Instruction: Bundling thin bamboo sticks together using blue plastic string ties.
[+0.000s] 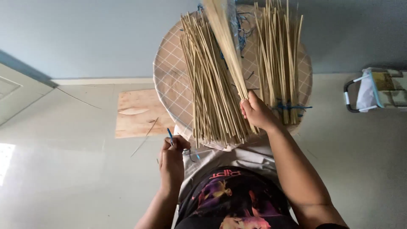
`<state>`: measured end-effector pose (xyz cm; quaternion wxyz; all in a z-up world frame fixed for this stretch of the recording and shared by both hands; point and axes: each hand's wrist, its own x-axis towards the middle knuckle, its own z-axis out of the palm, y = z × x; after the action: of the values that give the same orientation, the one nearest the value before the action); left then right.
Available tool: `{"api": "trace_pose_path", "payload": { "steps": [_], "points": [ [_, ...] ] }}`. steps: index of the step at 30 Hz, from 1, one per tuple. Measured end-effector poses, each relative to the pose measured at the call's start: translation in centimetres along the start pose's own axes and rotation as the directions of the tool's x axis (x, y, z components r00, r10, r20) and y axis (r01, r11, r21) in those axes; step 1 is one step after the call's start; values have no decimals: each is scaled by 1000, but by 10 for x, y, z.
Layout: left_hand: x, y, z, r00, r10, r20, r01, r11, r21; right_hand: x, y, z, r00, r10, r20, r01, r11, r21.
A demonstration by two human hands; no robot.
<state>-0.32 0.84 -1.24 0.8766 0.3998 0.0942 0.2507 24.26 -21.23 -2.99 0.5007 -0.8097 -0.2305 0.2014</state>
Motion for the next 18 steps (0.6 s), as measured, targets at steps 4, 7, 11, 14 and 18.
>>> {"api": "trace_pose_path", "payload": {
  "steps": [4,7,11,14,18],
  "points": [
    [-5,1,-1,997,-53,-62,56,997,49,30,24,8,999,-32,-22,27,981,-194],
    [-2,-10,-10,995,-87,-53,87,996,0,40,19,10,992,98,-80,-116,960,-256],
    [3,-7,-10,995,-96,-29,96,995,6,46,14,10,985,131,-113,-157,949,-272],
    [8,-12,-19,997,-78,-24,78,997,-12,41,-14,8,969,232,-83,-246,885,-396],
    [9,-8,-16,996,-88,-16,88,996,-8,39,-27,10,940,340,-25,-300,791,-533]
  ]
}}
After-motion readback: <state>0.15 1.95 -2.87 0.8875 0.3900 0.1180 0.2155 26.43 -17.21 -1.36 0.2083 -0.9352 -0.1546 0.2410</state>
